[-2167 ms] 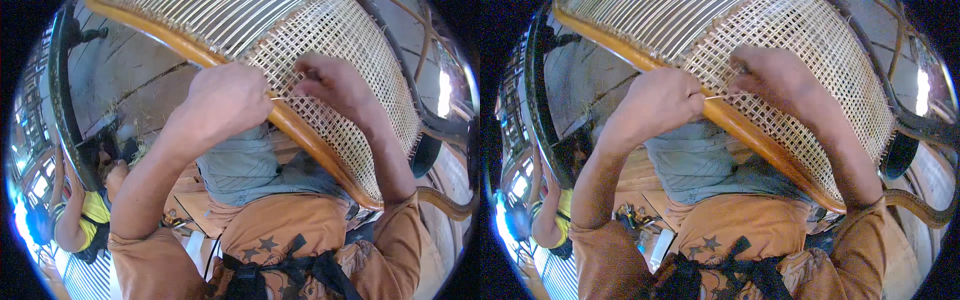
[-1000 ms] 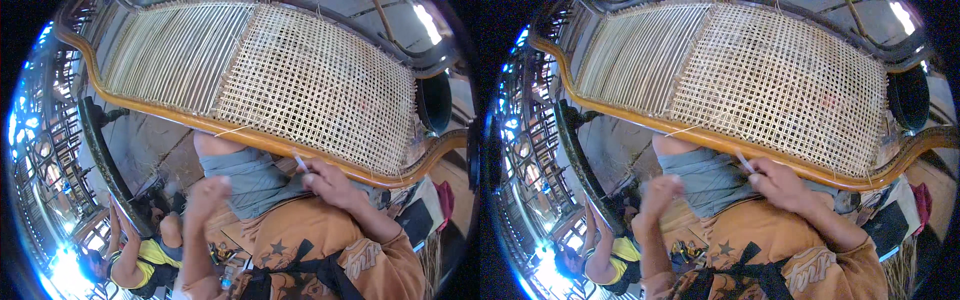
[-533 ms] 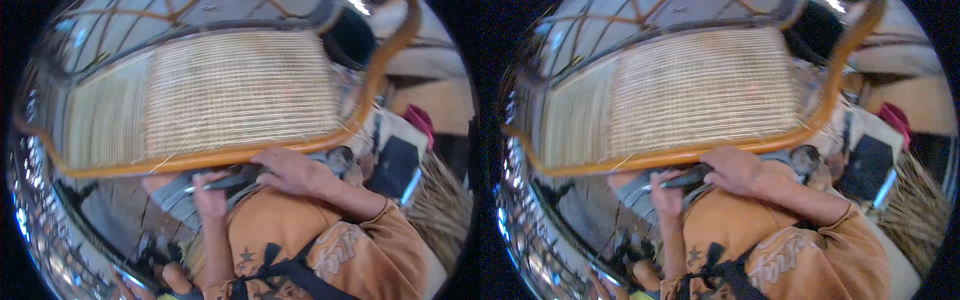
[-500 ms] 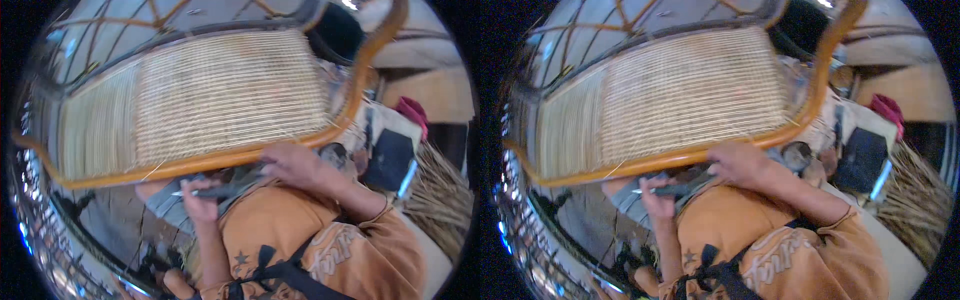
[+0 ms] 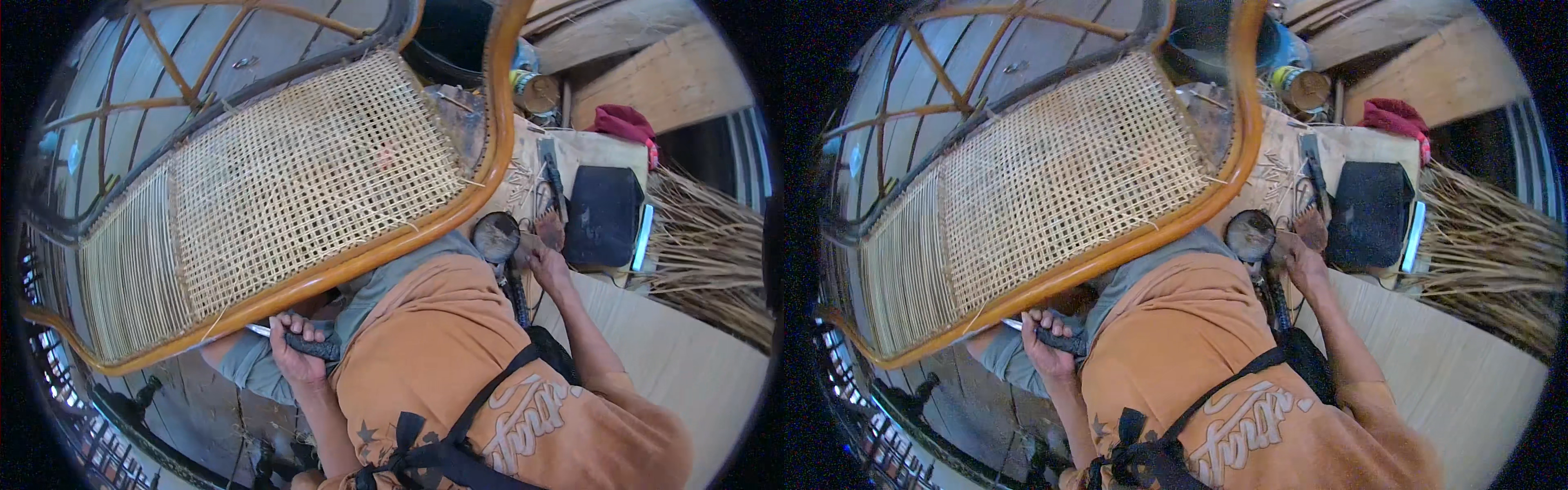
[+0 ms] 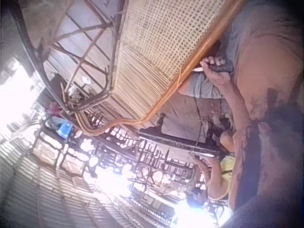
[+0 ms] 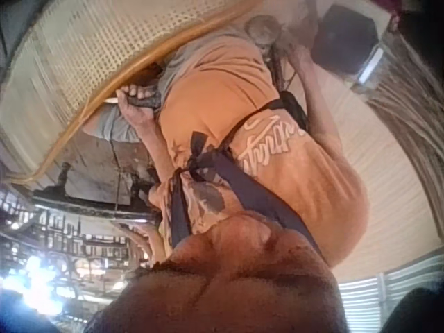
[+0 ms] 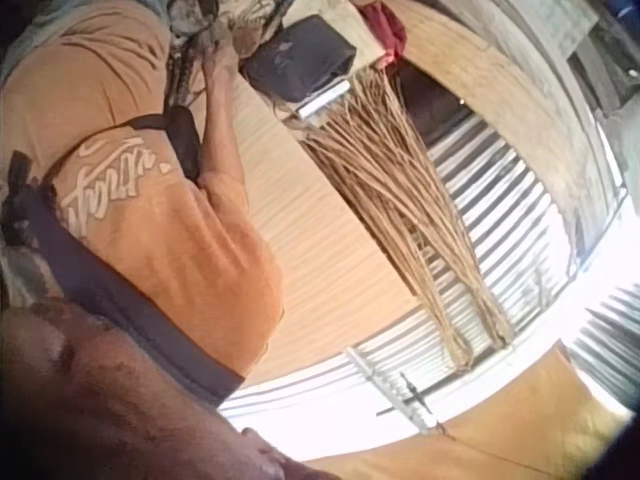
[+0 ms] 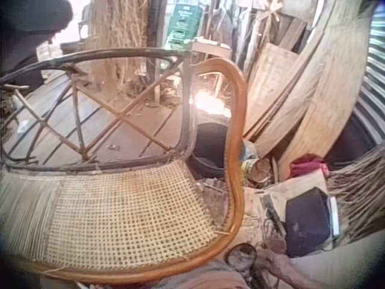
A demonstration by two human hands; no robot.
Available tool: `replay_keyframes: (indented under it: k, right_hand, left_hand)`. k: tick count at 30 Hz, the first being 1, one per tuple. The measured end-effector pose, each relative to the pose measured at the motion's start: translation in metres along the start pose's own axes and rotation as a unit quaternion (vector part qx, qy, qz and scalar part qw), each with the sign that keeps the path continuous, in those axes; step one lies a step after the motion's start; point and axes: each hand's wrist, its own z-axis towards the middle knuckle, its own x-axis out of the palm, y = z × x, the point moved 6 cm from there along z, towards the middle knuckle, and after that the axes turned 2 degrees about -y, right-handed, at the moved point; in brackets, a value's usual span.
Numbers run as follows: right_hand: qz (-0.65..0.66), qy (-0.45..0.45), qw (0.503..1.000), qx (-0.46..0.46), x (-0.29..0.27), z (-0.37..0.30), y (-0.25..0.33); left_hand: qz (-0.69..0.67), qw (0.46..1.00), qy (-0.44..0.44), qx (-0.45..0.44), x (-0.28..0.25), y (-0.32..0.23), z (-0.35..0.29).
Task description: Weaving a rattan chair using strips and a small weaving tool.
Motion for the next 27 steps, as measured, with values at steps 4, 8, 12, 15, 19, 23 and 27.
replay_keyframes:
  k: [4,8,12,15,19,23,27]
  right_hand:
    - [-0.043,-0.036,0.993,0.105,0.013,-0.019,-0.052]
    - [-0.054,-0.031,0.985,0.162,0.021,-0.025,-0.071]
    - [0.060,-0.138,0.977,0.151,-0.005,-0.017,-0.070]
    - [0.122,-0.172,0.965,0.155,-0.020,-0.019,-0.068]
    - [0.091,0.013,0.987,0.129,0.019,-0.037,-0.049]
    - [0.026,0.152,0.975,0.158,0.075,-0.068,-0.027]
    - [0.057,-0.016,0.987,0.152,0.096,-0.085,-0.001]
  left_hand:
    - [0.037,0.999,-0.010,-0.005,0.006,0.001,0.000]
    - [0.042,0.999,0.015,-0.012,0.017,0.002,-0.002]
    - [0.092,0.996,0.010,-0.001,0.026,0.003,-0.007]
    - [0.164,0.986,-0.033,0.029,0.035,0.003,-0.007]
    - [0.404,0.906,-0.087,0.096,0.052,0.007,-0.005]
    - [0.598,0.793,-0.029,0.115,0.071,0.016,-0.001]
    - [0.733,0.664,0.015,0.149,0.072,0.003,-0.007]
